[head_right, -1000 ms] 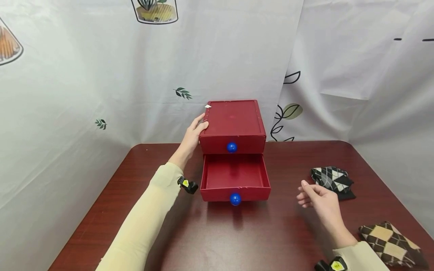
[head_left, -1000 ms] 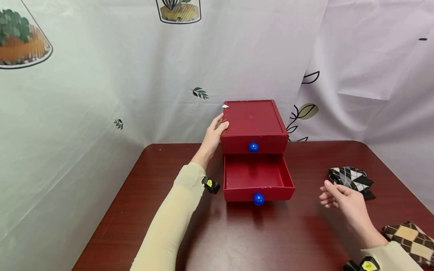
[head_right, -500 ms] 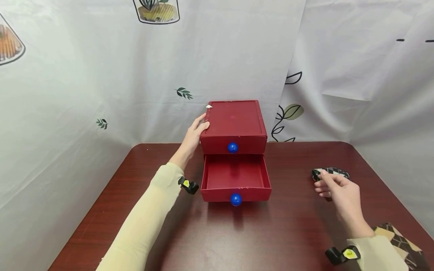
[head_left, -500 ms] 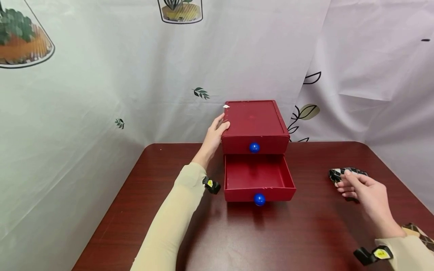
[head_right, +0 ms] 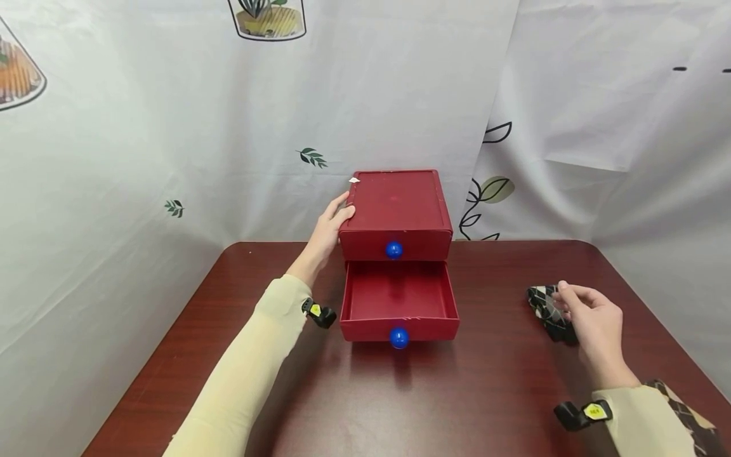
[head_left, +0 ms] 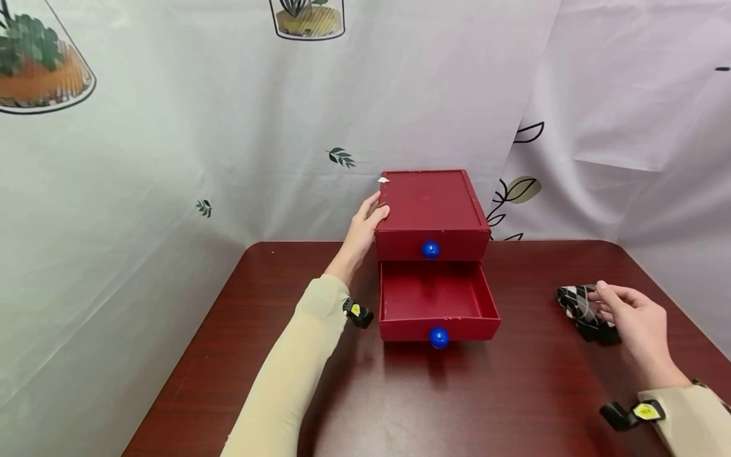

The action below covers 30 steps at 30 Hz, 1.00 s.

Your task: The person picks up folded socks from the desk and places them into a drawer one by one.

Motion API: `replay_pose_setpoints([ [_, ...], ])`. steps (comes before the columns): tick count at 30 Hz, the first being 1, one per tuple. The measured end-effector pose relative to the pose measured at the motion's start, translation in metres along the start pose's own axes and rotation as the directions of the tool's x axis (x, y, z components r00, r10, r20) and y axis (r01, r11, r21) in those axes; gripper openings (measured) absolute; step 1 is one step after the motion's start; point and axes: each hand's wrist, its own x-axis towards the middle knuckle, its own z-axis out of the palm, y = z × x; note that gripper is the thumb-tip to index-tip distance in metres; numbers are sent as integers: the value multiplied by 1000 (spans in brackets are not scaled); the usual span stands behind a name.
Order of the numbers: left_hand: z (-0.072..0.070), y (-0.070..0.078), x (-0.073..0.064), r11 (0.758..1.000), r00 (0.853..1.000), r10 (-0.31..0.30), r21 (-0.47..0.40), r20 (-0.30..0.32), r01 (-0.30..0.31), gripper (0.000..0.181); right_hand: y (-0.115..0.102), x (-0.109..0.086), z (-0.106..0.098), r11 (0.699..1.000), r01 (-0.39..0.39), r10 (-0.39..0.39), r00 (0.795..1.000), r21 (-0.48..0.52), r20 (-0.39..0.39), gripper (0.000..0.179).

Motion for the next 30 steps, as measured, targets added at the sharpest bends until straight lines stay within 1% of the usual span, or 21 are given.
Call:
replay_pose_setpoints([
  [1,0,2,-1,1000,1000,-5,-6,5,5,56,0,2,-1,1000,-2,2,1000,-15,-16,3],
  [4,1,11,-9,1000,1000,-10,7,15,10,57,2,6,-4,993,-14,5,997,-117,-75,3],
  [8,3,21,-16,999,1000,-3,38,20,2,57,7,12,-7,985,-37,15,992,-171,-129,8],
  [10,3,19,-15,999,1000,-3,33,20,2,57,11,14,-9,982,-46,20,989,-183,-145,10],
  [13,1,12,-8,1000,1000,5,14,15,-6,56,17,19,-12,974,-62,23,984,-219,-176,11],
  [16,-1,3,-1,1000,1000,10,-5,7,-10,55,26,27,-15,951,-69,2,977,-302,-215,17],
  [20,0,-1,1,1000,1000,29,3,-11,-29,55,34,35,-17,917,-77,-23,969,-391,-244,36],
  [25,0,-3,2,999,999,40,10,-14,-39,55,32,34,-14,872,-77,-27,979,-483,-204,59],
  [29,-1,-1,2,999,999,32,5,6,-32,56,31,32,-10,823,-81,-25,984,-562,-179,66],
  [30,-1,2,-1,1000,1000,27,5,13,-27,56,31,32,-9,810,-84,-25,984,-580,-178,67],
])
